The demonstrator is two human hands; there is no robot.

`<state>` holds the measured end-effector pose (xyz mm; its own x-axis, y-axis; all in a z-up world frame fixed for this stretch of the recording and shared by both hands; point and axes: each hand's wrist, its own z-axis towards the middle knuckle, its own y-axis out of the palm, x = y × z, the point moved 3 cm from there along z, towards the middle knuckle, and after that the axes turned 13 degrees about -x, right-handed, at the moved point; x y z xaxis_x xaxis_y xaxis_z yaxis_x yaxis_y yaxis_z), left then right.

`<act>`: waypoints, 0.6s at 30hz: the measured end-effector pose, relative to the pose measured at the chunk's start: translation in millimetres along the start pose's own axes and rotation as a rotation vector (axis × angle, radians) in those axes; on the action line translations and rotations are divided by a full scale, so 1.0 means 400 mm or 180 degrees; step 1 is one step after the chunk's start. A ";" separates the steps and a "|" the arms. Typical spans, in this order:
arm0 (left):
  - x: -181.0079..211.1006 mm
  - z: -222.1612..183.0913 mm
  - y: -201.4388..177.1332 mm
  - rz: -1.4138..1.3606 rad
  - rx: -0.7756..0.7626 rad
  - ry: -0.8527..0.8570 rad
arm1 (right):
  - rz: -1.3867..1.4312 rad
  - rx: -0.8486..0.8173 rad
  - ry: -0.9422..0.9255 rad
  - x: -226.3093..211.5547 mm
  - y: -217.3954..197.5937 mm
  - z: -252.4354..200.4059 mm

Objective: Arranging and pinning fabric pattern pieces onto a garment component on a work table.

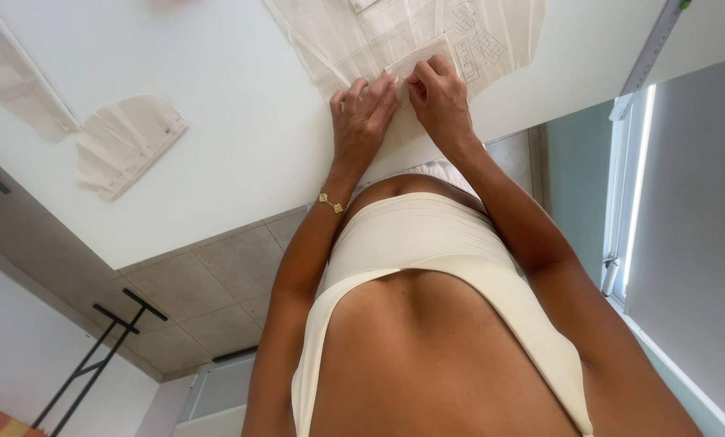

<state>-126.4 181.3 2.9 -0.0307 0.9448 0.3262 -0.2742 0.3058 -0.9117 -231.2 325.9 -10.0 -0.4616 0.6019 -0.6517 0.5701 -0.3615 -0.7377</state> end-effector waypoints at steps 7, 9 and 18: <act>-0.020 -0.021 0.004 0.0350 -0.0337 0.0442 | -0.0059 0.0059 0.0063 -0.021 0.005 0.013; -0.022 -0.026 0.004 0.0300 -0.0383 0.0447 | 0.0006 0.0092 0.0054 -0.024 0.012 0.017; -0.031 -0.034 0.011 -0.0041 -0.0502 0.0436 | -0.0084 -0.0065 0.0188 -0.031 0.021 0.032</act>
<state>-114.1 172.4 -8.6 0.1057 0.9446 0.3109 -0.1196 0.3224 -0.9390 -229.4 306.4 -10.2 -0.4361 0.6521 -0.6201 0.5723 -0.3308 -0.7503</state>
